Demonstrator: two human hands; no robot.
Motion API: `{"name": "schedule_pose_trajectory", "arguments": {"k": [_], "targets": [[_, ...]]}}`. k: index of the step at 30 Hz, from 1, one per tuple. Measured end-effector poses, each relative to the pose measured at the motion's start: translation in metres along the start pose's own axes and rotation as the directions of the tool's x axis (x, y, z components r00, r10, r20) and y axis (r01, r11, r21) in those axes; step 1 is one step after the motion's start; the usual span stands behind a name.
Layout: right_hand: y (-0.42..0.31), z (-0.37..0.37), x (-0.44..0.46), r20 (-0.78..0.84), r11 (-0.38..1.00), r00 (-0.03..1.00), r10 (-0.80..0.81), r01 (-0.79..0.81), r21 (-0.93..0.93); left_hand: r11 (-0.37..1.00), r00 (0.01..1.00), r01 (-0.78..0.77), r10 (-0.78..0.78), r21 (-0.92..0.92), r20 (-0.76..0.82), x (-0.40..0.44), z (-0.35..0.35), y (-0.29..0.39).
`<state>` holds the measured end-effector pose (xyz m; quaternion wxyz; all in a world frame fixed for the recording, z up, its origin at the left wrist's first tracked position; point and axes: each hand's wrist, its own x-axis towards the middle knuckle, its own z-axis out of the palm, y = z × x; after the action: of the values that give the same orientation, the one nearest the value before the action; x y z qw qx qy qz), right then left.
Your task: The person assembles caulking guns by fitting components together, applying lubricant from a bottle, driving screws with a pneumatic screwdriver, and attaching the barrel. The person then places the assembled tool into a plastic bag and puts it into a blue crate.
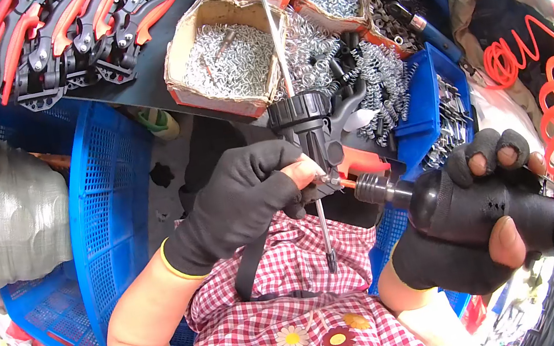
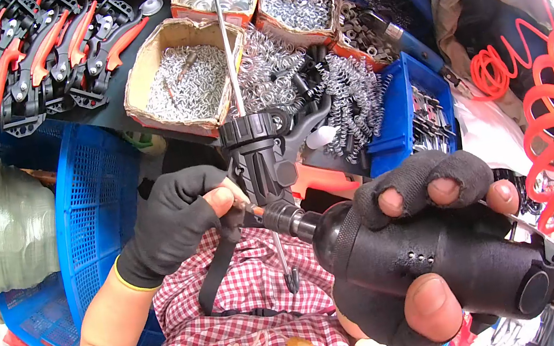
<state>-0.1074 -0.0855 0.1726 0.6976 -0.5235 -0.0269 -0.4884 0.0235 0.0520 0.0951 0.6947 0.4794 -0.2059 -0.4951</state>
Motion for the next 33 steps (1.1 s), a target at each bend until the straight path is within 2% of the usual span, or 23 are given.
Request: {"name": "schedule_pose_trajectory", "arguments": {"k": [1, 2, 3, 4, 5, 7, 8, 9, 11, 12, 15, 16, 18, 19, 22, 25, 27, 31, 32, 33], "targets": [[0.0, 0.0, 0.0, -0.007, 1.0, 1.0, 0.001, -0.001, -0.009, 0.999, 1.0, 0.017, -0.018, 0.028, 0.026, 0.0, 0.0, 0.001], [0.001, 0.001, -0.001, -0.01, 1.0, 1.0, 0.004, -0.004, -0.026, 0.962, 0.983, -0.179, 0.168, 0.206, 0.069, 0.003, -0.003, -0.004], [0.001, -0.004, 0.0, 0.037, 0.999, 0.998, 0.046, -0.045, -0.016, 0.856, 0.931, -0.364, 0.336, 0.366, 0.142, 0.009, -0.007, -0.014], [0.002, -0.009, 0.0, 0.084, 0.996, 0.993, 0.087, -0.087, -0.009, 0.689, 0.846, -0.528, 0.474, 0.496, 0.242, 0.013, -0.01, -0.021], [0.001, -0.028, 0.005, 0.185, 0.986, 0.969, 0.162, -0.168, 0.019, 0.662, 0.848, -0.482, 0.518, 0.575, 0.115, 0.014, -0.008, -0.025], [0.004, -0.025, 0.004, 0.171, 0.978, 0.963, 0.21, -0.206, -0.04, 0.618, 0.788, -0.348, 0.6, 0.705, -0.137, 0.013, -0.003, -0.027], [0.008, -0.015, -0.009, 0.054, 0.978, 0.983, 0.175, -0.167, -0.123, 0.845, 0.911, -0.088, 0.282, 0.527, -0.3, 0.012, -0.005, -0.021], [0.011, -0.005, -0.016, -0.062, 0.968, 0.99, 0.128, -0.139, -0.212, 0.841, 0.911, -0.071, 0.274, 0.537, -0.309, 0.016, -0.007, -0.026], [0.013, -0.006, -0.018, -0.048, 0.945, 0.988, 0.15, -0.157, -0.287, 0.831, 0.908, -0.042, 0.264, 0.555, -0.326, 0.026, -0.011, -0.044], [0.013, -0.008, -0.019, -0.039, 0.932, 0.986, 0.159, -0.163, -0.323, 0.857, 0.93, 0.031, 0.165, 0.515, -0.329, 0.029, -0.011, -0.047], [0.015, -0.014, -0.019, 0.003, 0.91, 0.984, 0.178, -0.163, -0.382, 0.806, 0.942, 0.176, 0.028, 0.565, -0.334, 0.029, -0.002, -0.047], [0.016, -0.015, -0.019, 0.019, 0.904, 0.983, 0.183, -0.16, -0.396, 0.927, 0.967, 0.038, 0.06, 0.373, -0.249, 0.033, -0.001, -0.054], [0.02, -0.005, -0.021, -0.075, 0.899, 0.984, 0.159, -0.176, -0.402, 0.961, 0.974, 0.053, 0.01, 0.27, -0.225, 0.038, 0.001, -0.056], [0.021, -0.005, -0.022, -0.073, 0.895, 0.985, 0.156, -0.172, -0.412, 0.974, 0.977, 0.062, -0.015, 0.218, -0.211, 0.039, 0.001, -0.057], [0.019, -0.015, -0.023, 0.026, 0.881, 0.986, 0.164, -0.134, -0.453, 0.971, 0.964, -0.02, 0.082, 0.24, -0.252, 0.042, 0.002, -0.066], [0.021, -0.021, -0.024, 0.111, 0.88, 0.979, 0.172, -0.102, -0.464, 0.901, 0.957, -0.006, 0.131, 0.433, -0.259, 0.041, 0.002, -0.065], [0.021, -0.024, -0.025, 0.136, 0.893, 0.973, 0.186, -0.109, -0.437, 0.882, 0.943, -0.026, 0.178, 0.47, -0.282, 0.041, 0.002, -0.068], [0.024, -0.024, 0.001, 0.212, 0.971, 0.967, 0.142, -0.093, -0.222, 0.814, 0.917, -0.037, 0.258, 0.58, -0.304, 0.042, 0.002, -0.072], [0.022, -0.028, 0.018, 0.207, 0.985, 0.971, 0.122, -0.091, -0.149, 0.901, 0.938, -0.033, 0.177, 0.433, -0.297, 0.04, 0.003, -0.069], [0.022, -0.034, 0.039, 0.183, 0.993, 0.979, 0.093, -0.077, -0.091, 0.903, 0.942, -0.019, 0.16, 0.429, -0.295, 0.039, 0.004, -0.069]]}}
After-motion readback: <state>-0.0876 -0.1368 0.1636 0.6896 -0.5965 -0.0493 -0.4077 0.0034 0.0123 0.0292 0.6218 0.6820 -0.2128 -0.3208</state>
